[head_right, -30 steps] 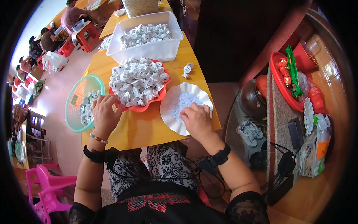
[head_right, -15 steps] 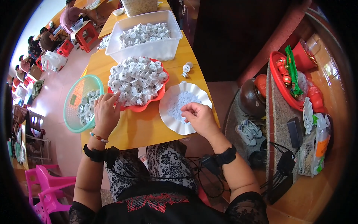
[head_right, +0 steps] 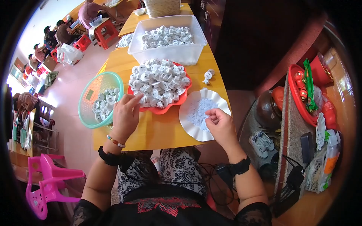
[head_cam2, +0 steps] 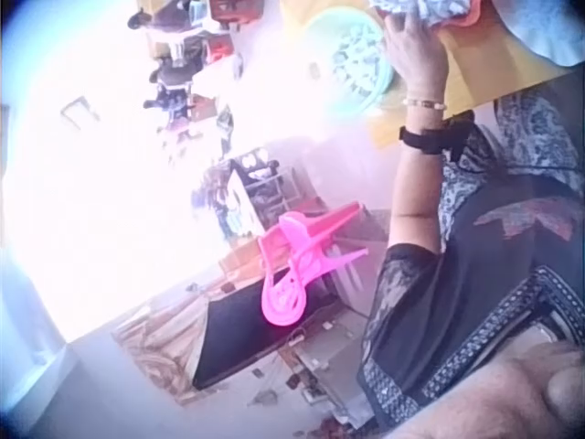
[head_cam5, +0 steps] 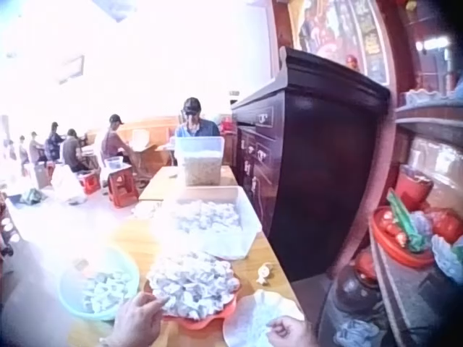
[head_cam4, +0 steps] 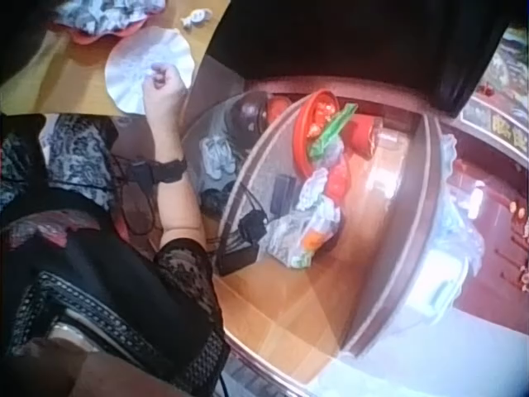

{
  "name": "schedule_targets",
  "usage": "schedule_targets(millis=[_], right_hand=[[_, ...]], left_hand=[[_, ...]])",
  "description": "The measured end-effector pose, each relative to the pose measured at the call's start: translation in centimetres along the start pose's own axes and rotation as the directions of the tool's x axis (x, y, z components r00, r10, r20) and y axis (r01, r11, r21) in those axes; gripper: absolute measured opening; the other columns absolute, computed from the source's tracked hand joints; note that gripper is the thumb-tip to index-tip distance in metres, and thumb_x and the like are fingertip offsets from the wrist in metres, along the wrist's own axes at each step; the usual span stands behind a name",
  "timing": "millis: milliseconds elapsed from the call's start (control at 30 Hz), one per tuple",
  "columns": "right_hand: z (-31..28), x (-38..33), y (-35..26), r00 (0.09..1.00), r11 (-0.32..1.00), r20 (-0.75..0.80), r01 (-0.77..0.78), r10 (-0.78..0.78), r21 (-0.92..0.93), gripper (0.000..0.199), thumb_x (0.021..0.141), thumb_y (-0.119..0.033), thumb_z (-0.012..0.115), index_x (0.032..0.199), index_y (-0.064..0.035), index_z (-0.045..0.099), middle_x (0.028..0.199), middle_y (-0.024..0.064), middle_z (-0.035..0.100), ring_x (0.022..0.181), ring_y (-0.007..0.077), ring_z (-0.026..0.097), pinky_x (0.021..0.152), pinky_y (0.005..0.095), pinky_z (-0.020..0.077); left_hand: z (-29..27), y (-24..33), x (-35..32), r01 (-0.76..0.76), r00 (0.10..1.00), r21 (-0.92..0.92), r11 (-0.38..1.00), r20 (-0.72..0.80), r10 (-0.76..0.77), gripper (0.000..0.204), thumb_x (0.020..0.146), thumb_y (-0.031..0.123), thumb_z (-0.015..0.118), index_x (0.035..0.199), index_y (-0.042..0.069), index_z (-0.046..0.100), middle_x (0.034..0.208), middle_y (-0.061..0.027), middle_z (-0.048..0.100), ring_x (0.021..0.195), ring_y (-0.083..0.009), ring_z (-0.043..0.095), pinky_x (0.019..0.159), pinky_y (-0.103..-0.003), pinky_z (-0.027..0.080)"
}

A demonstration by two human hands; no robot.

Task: Manually sorting and assembling small plastic shoe accessories or buttons on a workbench.

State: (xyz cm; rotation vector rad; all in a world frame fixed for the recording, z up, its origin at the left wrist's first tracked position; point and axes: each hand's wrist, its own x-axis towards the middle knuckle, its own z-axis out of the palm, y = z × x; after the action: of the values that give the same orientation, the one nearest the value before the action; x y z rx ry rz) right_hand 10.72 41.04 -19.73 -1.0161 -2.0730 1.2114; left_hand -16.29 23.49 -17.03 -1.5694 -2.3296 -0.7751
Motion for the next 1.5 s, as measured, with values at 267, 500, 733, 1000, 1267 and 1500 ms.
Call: schedule_targets(millis=[267,500,733,1000,1267,1500], right_hand=[[-0.2,-0.1,-1.2,1.0,0.997,-0.008,-0.012,0.013,0.071,0.008,0.085,-0.004,0.069,0.091,0.0009,0.069,0.081,0.0066,0.072,0.069,0.0098,0.065,0.065,0.026,0.0524],[-0.3,-1.0,-2.4,0.999,0.965,0.029,-0.024,0.017,0.263,0.005,0.086,-0.004,0.071,0.088,0.0003,0.07,0.082,0.004,0.071,0.07,0.0086,0.063,0.067,0.0242,0.0511],[1.4,-3.3,-9.2,0.978,0.769,0.207,-0.11,-0.03,0.63,0.008,0.09,-0.001,0.069,0.098,-0.0014,0.068,0.087,0.0005,0.068,0.076,0.0064,0.06,0.071,0.0219,0.0497],[2.7,-4.0,-12.2,0.896,0.847,0.014,0.415,-0.444,0.331,0.007,0.084,0.0,0.072,0.088,0.0001,0.065,0.092,0.0113,0.067,0.086,0.0232,0.067,0.08,0.0323,0.0522],[2.5,-4.2,-12.9,0.859,0.853,0.031,0.501,-0.511,0.146,0.011,0.08,-0.002,0.074,0.084,-0.0044,0.065,0.085,0.0067,0.067,0.082,0.024,0.066,0.082,0.0347,0.0474],[2.3,-4.2,-12.8,0.846,0.847,0.054,0.527,-0.531,0.074,0.01,0.081,-0.007,0.075,0.084,-0.0082,0.066,0.086,0.004,0.067,0.083,0.0223,0.065,0.095,0.04,0.0404]], left_hand=[[0.0,-0.2,-0.1,-0.014,1.0,-0.091,0.996,0.001,0.014,0.016,0.081,0.009,0.072,0.097,0.007,0.074,0.095,-0.0084,0.064,0.089,-0.0298,0.063,0.079,-0.041,0.051],[-2.0,2.4,-0.6,0.169,0.979,-0.395,0.903,-0.04,-0.201,0.023,0.09,0.011,0.069,0.112,0.005,0.071,0.095,-0.0059,0.068,0.089,-0.0185,0.067,0.077,-0.032,0.052],[-2.2,4.3,-3.6,0.558,0.773,-0.605,-0.568,0.628,0.091,0.031,0.099,0.016,0.062,0.126,0.001,0.062,0.113,-0.0106,0.069,0.099,-0.0202,0.069,0.085,-0.032,0.059],[-2.6,6.2,-4.3,0.571,0.781,-0.614,-0.545,0.611,0.13,0.029,0.097,0.014,0.064,0.122,-0.001,0.064,0.112,-0.0122,0.07,0.099,-0.0204,0.069,0.087,-0.034,0.059],[-3.4,6.4,-4.5,0.582,0.782,-0.658,-0.477,0.614,0.106,0.028,0.097,0.013,0.065,0.12,-0.002,0.066,0.11,-0.0112,0.071,0.097,-0.0191,0.069,0.086,-0.033,0.059],[-3.5,6.5,-4.5,0.593,0.778,-0.659,-0.463,0.617,0.119,0.028,0.097,0.013,0.065,0.12,-0.002,0.066,0.111,-0.0116,0.071,0.1,-0.0186,0.069,0.087,-0.033,0.058]])
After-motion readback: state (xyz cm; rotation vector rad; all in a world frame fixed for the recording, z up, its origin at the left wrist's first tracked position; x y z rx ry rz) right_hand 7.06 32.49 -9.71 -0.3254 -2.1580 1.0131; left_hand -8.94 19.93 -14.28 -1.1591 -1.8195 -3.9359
